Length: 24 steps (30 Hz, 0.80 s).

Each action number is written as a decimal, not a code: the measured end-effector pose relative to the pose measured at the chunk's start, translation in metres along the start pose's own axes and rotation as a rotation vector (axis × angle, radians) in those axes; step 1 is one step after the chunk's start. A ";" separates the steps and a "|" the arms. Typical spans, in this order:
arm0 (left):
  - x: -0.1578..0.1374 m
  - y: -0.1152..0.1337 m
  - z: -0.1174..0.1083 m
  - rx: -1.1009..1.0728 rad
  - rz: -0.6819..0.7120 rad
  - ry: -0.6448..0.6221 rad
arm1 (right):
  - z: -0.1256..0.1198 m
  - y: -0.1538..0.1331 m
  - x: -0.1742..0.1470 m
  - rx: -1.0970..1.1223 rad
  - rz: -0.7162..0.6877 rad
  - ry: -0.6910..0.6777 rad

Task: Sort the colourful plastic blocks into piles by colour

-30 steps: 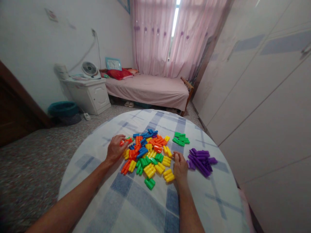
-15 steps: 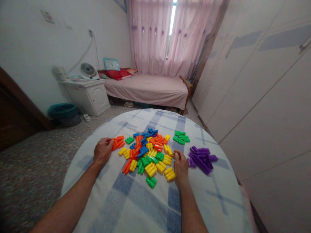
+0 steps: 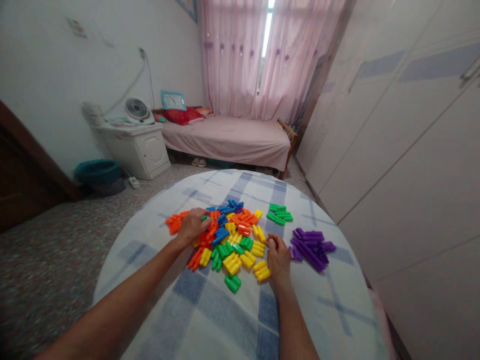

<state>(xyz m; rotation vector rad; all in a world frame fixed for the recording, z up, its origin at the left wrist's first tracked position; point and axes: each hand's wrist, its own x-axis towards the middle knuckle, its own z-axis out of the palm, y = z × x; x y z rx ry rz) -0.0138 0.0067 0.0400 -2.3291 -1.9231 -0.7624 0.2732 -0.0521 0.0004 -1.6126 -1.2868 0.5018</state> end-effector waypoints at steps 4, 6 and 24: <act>0.014 0.014 0.006 0.094 -0.088 -0.101 | 0.000 0.003 0.001 -0.003 -0.008 -0.007; 0.018 0.017 0.007 0.112 -0.132 -0.128 | 0.000 0.004 0.002 -0.005 -0.008 -0.005; 0.027 0.005 0.016 -0.365 -0.331 0.084 | 0.000 0.004 0.002 -0.001 0.008 -0.022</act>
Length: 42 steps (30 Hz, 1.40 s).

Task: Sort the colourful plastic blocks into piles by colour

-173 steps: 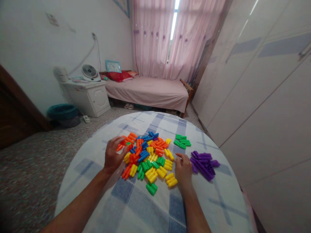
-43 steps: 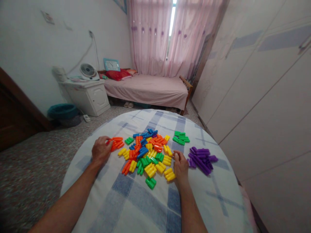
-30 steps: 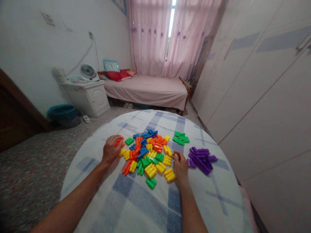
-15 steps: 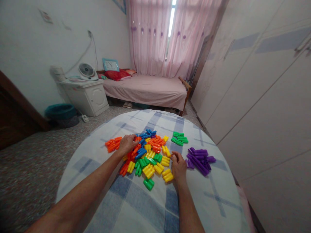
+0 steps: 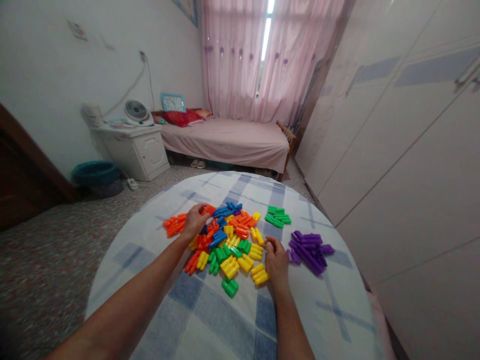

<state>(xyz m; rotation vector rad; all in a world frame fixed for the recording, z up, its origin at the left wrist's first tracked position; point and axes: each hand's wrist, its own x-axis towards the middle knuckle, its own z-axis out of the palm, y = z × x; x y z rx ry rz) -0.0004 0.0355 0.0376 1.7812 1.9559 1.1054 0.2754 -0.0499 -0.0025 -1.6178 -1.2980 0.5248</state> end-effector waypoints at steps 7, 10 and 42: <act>0.019 -0.038 -0.050 0.274 0.111 0.326 | 0.000 -0.001 0.000 -0.016 -0.007 0.008; 0.020 -0.060 -0.059 0.354 0.055 0.238 | -0.001 -0.001 -0.001 -0.006 -0.004 0.005; -0.034 0.001 -0.019 0.063 0.210 -0.342 | -0.001 -0.003 -0.001 -0.003 -0.029 0.025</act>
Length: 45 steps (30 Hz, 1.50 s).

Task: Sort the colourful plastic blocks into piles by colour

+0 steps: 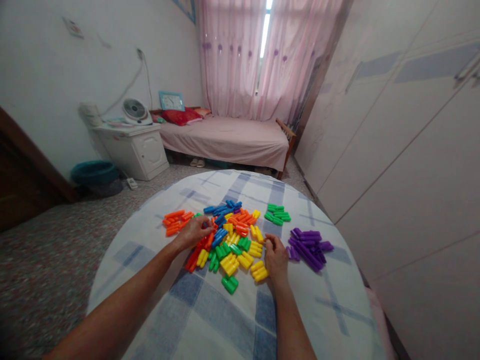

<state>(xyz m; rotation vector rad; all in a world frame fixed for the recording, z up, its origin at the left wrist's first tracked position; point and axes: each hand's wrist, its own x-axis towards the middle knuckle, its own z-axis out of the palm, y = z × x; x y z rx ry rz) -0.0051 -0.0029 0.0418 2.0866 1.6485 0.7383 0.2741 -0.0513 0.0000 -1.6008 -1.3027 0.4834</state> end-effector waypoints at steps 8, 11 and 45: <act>-0.001 0.000 0.003 0.016 -0.039 -0.017 | -0.001 -0.001 0.000 0.005 -0.009 -0.003; 0.001 0.005 0.005 0.055 -0.070 -0.020 | -0.001 0.000 0.000 0.002 -0.002 -0.009; -0.004 -0.051 -0.022 0.293 0.105 0.373 | 0.001 0.004 0.000 0.013 0.023 -0.021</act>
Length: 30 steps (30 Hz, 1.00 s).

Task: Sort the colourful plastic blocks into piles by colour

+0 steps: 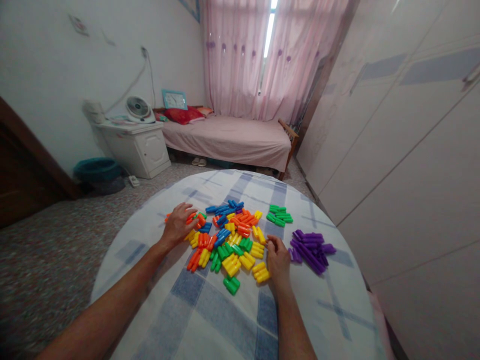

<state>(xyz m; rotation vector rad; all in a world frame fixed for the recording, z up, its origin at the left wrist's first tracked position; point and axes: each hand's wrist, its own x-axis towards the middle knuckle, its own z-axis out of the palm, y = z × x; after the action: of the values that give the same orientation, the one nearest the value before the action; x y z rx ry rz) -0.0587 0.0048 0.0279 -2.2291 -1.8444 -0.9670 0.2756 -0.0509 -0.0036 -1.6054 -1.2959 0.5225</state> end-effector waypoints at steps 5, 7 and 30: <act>0.004 0.006 0.007 0.052 -0.023 -0.138 | 0.000 0.001 0.000 -0.002 -0.011 0.006; 0.005 0.008 0.008 0.039 -0.013 -0.146 | 0.000 0.001 0.001 -0.005 -0.021 0.006; 0.007 0.020 0.006 0.020 -0.066 -0.149 | 0.000 0.000 0.000 -0.014 -0.005 0.000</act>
<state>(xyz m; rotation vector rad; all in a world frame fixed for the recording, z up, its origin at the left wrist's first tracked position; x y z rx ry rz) -0.0374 0.0078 0.0334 -2.2993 -1.9911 -0.8083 0.2759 -0.0509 -0.0031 -1.6134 -1.3056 0.5114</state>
